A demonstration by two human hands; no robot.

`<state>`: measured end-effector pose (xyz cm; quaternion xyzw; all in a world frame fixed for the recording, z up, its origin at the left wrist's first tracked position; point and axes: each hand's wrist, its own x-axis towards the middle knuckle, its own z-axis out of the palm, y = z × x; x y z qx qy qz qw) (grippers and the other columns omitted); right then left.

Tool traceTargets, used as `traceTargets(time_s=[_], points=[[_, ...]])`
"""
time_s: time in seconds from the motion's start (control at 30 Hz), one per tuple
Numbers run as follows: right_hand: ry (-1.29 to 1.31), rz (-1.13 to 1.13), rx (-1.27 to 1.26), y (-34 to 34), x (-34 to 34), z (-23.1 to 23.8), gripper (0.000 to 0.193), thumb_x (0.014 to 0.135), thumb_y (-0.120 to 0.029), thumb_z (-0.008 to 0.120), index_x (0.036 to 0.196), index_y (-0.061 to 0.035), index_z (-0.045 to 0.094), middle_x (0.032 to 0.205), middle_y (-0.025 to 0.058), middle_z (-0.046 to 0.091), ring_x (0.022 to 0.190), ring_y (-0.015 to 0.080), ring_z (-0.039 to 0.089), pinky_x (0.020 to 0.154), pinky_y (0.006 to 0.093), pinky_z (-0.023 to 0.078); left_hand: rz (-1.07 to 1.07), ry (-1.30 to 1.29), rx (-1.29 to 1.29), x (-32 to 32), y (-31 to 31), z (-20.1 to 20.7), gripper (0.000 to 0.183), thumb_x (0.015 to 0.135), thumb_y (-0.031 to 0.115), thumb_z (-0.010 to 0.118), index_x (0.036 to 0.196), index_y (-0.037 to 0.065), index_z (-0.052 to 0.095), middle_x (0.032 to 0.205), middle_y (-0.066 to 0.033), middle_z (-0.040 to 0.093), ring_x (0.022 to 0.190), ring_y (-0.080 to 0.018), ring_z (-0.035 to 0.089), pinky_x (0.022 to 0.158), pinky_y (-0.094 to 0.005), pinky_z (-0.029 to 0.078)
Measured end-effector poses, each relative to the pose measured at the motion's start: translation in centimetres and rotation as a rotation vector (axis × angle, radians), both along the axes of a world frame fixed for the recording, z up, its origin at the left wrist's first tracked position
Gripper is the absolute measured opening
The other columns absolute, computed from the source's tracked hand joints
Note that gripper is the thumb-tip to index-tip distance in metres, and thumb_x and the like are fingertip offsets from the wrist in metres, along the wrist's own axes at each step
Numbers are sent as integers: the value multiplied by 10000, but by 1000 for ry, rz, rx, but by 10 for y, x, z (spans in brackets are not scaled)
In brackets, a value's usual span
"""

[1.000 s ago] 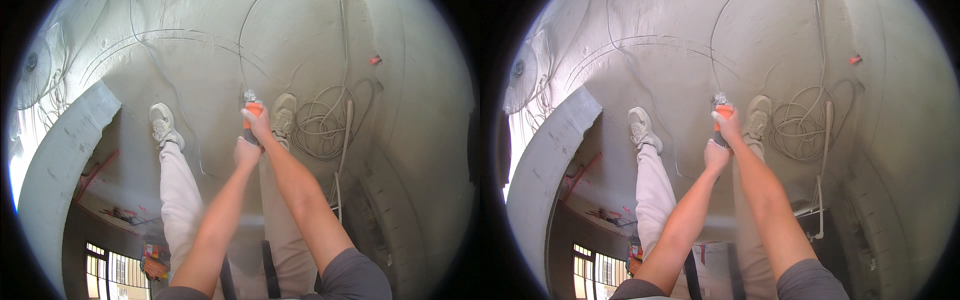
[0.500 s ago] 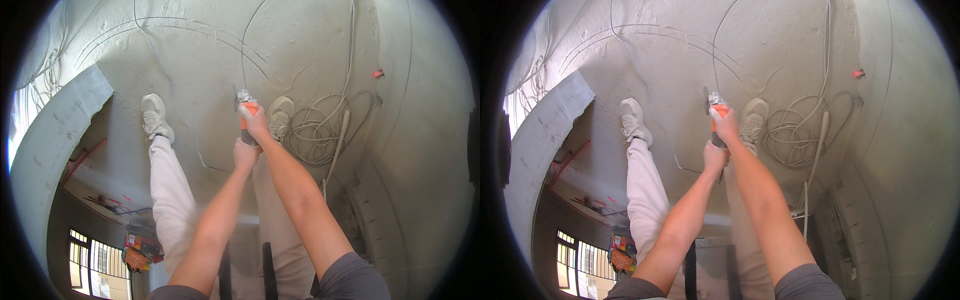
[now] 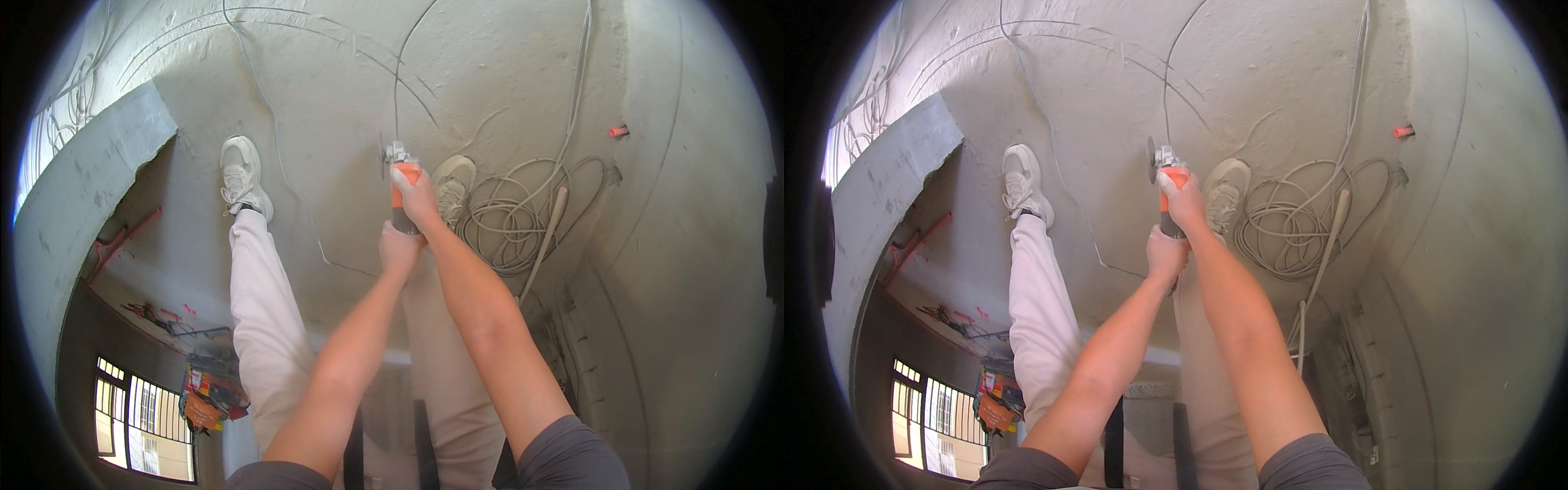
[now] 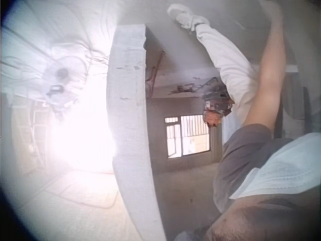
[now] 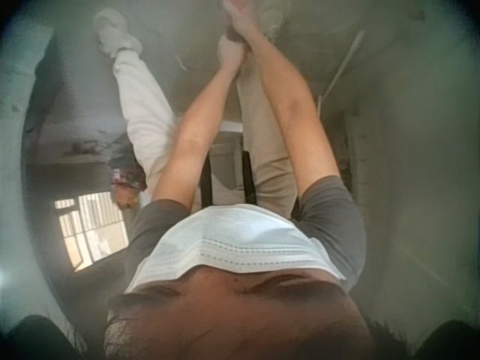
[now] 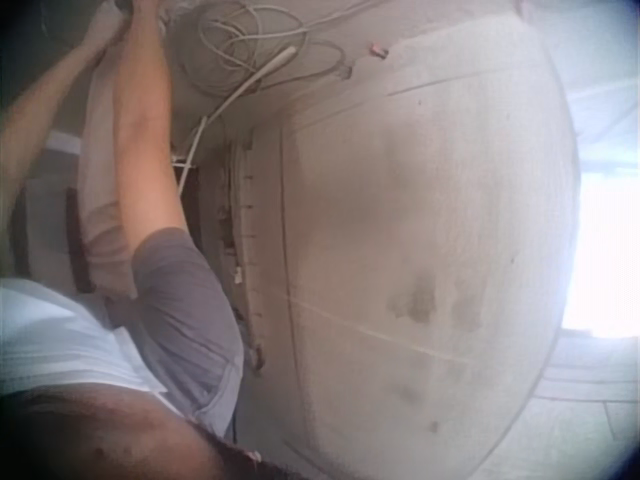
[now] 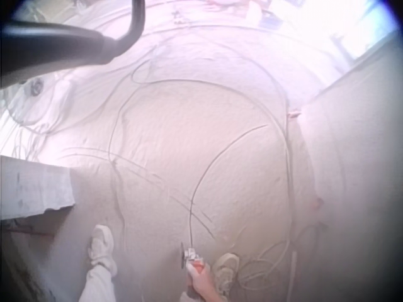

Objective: The person uses an angle grinder to smooth a concrete floor surface. They move the tool in sweeping arcs across the floor, generating dust as they work. The person repositions their stance several times to reach different areas while maintaining continuous grinding.

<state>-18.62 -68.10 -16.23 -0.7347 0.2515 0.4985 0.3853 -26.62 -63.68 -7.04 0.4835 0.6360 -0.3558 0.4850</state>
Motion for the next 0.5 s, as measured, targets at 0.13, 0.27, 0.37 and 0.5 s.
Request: traceTargets(time_s=[0.13,0.27,0.37,0.5], points=[[-76,7,-57,4,-3,1,603,980,-483,786,1315,4,667,1148,125,750,1027,230,730,908,383,569,-4,-8,16,4,3,2,607,717,266,951,1130,-60,649,1068,-269,789,1019,-424,789,869,-491,595],[-63,-49,-29,4,-8,-5,583,999,-467,777,1318,6,657,1130,107,743,991,213,721,885,372,566,20,8,-23,0,3,-1,609,720,272,951,1135,-57,650,1060,-256,791,1021,-410,788,873,-479,591],[-69,-60,11,1,-10,-11,542,1011,-444,771,1298,3,666,1109,97,737,966,202,709,870,367,562,0,-162,109,-6,-2,-6,426,777,148,883,983,-28,554,708,-115,682,518,-224,666,463,-389,498],[-87,-52,26,-3,-9,-13,517,1011,-437,773,1276,-4,676,1093,96,735,951,200,701,860,367,558,-6,-169,110,-11,-8,-12,425,781,150,888,977,-20,551,703,-108,677,517,-223,665,462,-389,499]])
